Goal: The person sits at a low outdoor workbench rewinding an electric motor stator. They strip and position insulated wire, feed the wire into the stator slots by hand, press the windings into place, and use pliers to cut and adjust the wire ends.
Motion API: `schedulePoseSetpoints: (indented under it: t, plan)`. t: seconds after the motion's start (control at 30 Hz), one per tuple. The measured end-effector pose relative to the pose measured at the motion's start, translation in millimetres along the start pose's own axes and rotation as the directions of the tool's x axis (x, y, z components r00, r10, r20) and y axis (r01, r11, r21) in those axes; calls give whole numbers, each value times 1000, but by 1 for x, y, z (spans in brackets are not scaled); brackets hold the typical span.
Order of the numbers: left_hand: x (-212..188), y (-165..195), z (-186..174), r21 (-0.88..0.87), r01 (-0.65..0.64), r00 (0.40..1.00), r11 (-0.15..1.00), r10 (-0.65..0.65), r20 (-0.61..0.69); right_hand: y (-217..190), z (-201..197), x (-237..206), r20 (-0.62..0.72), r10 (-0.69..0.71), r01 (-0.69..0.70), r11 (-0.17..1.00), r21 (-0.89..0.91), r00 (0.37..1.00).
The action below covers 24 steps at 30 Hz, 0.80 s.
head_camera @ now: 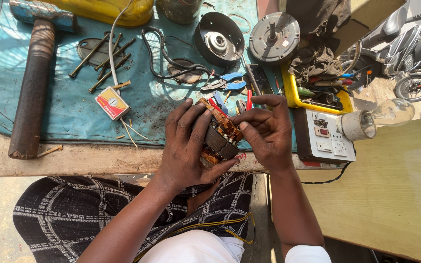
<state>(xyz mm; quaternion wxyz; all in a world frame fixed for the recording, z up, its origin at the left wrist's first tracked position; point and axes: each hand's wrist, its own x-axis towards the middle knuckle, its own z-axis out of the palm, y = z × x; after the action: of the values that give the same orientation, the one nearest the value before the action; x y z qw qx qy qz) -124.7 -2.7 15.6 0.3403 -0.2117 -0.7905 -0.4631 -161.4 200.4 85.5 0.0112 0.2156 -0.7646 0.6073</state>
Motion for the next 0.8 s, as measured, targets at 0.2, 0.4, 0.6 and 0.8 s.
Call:
schedulePoseSetpoints:
  t: [0.2,0.4,0.6,0.8]
  plan:
    - [-1,0,0,11,4,1000,1000,-4,8,-1,0,-2,-59,-4,5,1000,7,998]
    - [-1,-1,1,15,-12,1000,1000,12,-9,0,-1,-4,-107,-31,38,997,66,994]
    - [-1,-1,0,32,-11,1000,999,11,3,6,-3,-6,-149,-35,56,988,141,988]
    - [-4,-3,1,48,-15,1000,999,14,17,13,-2,-11,-71,-37,47,989,138,997]
